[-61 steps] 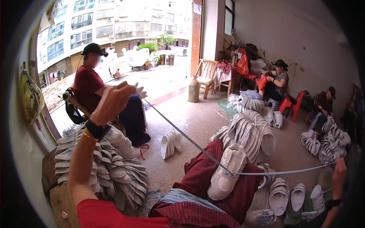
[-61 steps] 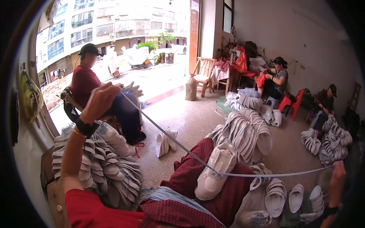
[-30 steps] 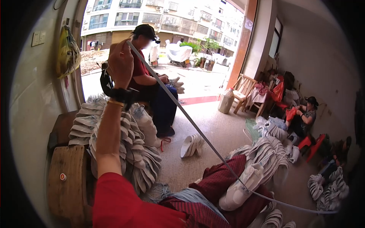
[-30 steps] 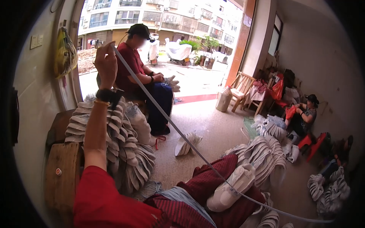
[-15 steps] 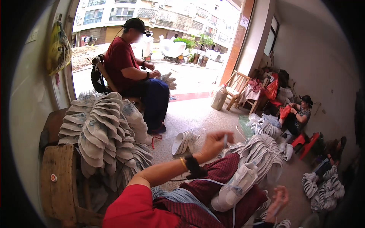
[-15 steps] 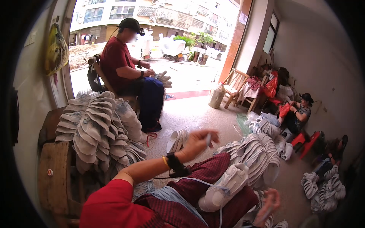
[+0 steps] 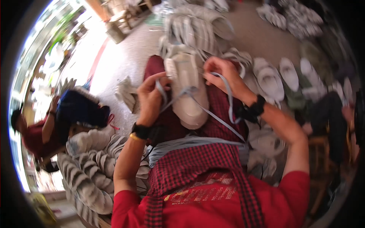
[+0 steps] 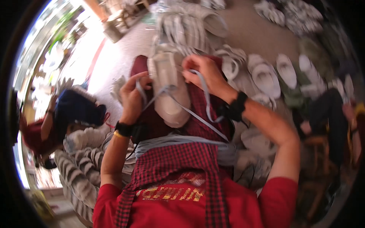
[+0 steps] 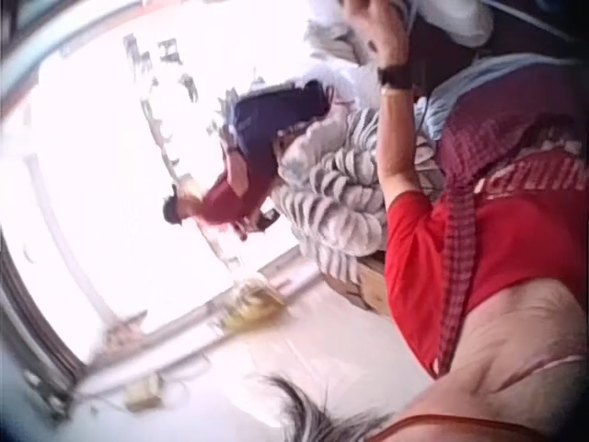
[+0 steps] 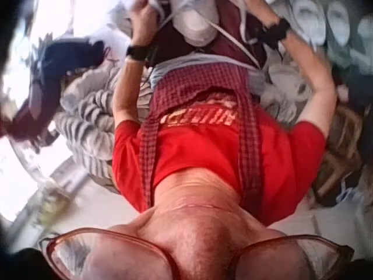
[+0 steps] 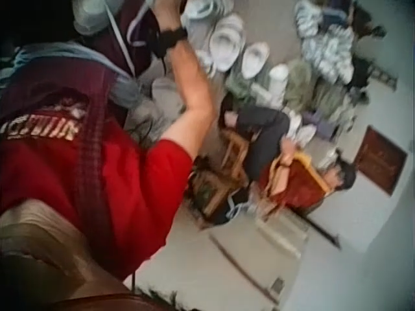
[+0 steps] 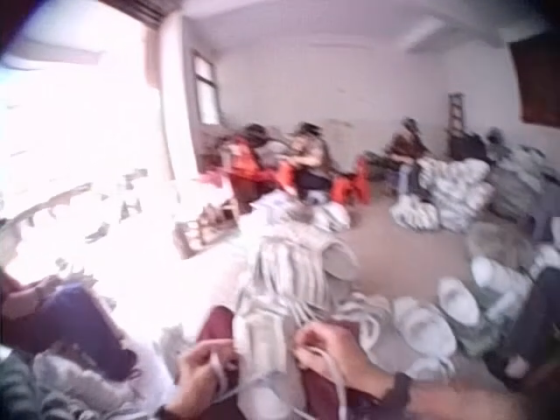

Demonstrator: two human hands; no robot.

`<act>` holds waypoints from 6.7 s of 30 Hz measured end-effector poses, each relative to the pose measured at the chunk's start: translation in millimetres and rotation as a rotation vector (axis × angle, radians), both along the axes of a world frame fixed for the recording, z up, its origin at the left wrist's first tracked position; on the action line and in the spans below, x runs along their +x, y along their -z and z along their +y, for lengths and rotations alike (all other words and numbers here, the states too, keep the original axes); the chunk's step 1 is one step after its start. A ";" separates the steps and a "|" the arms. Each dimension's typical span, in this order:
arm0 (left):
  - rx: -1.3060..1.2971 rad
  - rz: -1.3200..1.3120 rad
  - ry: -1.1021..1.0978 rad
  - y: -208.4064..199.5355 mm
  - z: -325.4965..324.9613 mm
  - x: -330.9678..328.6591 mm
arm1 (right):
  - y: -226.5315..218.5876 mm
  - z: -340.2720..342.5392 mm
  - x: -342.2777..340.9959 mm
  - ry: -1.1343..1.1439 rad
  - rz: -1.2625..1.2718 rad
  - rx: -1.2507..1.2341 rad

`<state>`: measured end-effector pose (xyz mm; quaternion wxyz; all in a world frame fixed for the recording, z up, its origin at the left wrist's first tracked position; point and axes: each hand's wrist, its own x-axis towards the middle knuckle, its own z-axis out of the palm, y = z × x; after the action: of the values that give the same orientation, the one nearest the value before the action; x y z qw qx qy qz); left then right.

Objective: Insert and thread laces into a new sneaker.

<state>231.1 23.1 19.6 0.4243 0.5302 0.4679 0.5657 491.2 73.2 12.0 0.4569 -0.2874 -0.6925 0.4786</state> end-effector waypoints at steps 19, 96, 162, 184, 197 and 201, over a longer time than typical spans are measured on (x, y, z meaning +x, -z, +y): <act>-0.099 -0.016 -0.028 3.7 -37.8 10.7 | -9.4 -16.1 7.2 -0.025 -0.039 -0.102; 0.710 1.163 0.653 -36.3 65.1 6.7 | -75.7 23.0 -24.8 -0.330 -0.891 0.573; 0.004 0.570 -0.566 -34.6 36.0 -193.0 | -20.0 58.1 180.0 0.276 -0.776 -0.543; 0.101 0.823 0.237 -48.9 -5.9 6.1 | -50.5 48.6 68.8 0.237 -0.246 0.341; 0.418 0.874 0.046 -28.6 -1.6 -17.6 | -53.3 -27.3 21.1 -0.084 -0.681 0.827; 0.435 0.880 0.040 -22.6 2.0 -19.8 | -50.2 -49.1 17.8 -0.317 -0.629 0.547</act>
<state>211.3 25.1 42.3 0.0767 0.8040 0.4637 0.3643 509.0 24.2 62.2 0.2043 -0.1778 -0.9344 0.2313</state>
